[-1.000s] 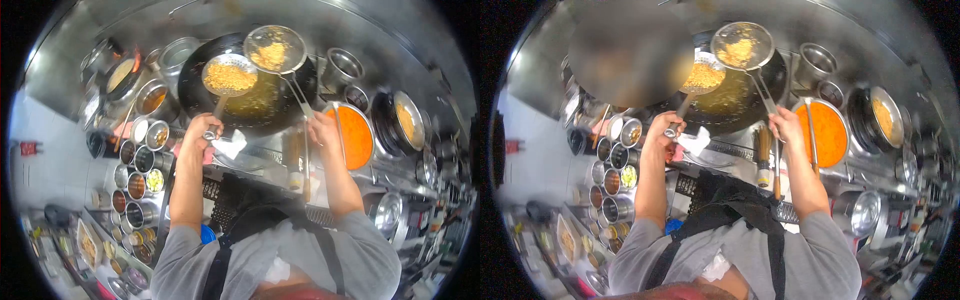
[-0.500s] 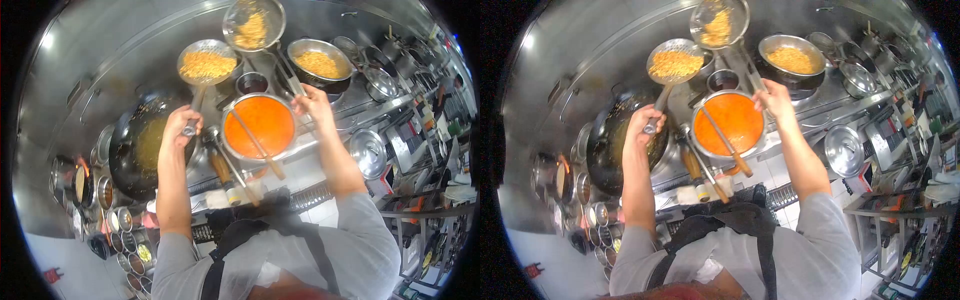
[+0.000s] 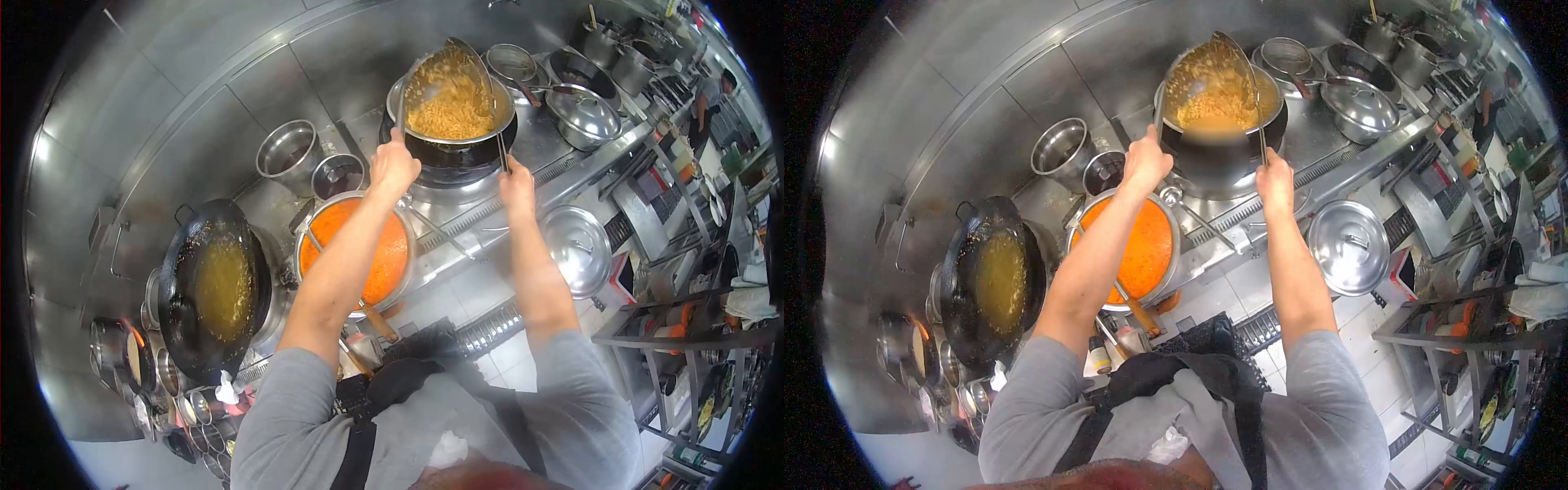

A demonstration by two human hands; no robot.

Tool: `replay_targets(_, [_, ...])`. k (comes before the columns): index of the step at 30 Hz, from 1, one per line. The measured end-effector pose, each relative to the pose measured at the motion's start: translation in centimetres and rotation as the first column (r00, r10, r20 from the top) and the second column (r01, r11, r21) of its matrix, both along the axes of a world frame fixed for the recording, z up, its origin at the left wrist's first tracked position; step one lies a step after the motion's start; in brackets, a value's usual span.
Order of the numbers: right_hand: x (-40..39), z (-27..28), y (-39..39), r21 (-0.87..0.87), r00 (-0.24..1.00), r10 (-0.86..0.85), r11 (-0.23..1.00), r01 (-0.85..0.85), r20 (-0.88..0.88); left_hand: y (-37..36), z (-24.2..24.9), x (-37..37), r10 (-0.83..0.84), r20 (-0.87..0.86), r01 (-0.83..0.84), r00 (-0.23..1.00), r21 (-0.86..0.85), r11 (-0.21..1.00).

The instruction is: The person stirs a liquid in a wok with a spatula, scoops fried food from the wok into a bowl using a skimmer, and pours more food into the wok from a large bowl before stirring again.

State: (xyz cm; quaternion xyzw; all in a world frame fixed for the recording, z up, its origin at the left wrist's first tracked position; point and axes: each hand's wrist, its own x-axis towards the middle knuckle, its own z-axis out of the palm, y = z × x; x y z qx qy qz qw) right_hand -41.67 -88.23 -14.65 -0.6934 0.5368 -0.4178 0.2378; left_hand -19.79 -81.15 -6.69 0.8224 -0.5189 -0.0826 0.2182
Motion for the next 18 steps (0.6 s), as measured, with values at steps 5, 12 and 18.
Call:
replay_targets(5, [1.6, -0.9, -0.2, -0.04, 0.999, -0.043, 0.998, 0.043, 0.002, -0.7, -0.3, -1.0, -0.018, 0.161, 0.015, 0.987, 0.017, 1.0])
replay_targets(12, [2.2, 0.9, -0.7, -0.037, 0.994, -0.11, 0.993, 0.11, 0.007, -1.1, -0.7, -1.1, -0.036, 0.214, 0.034, 0.976, 0.017, 0.999])
replay_targets(18, [3.7, 2.4, 0.0, -0.025, 0.994, -0.111, 0.994, 0.111, -0.011, 0.0, -1.0, -0.6, -0.096, 0.217, 0.094, 0.972, 0.02, 0.995])
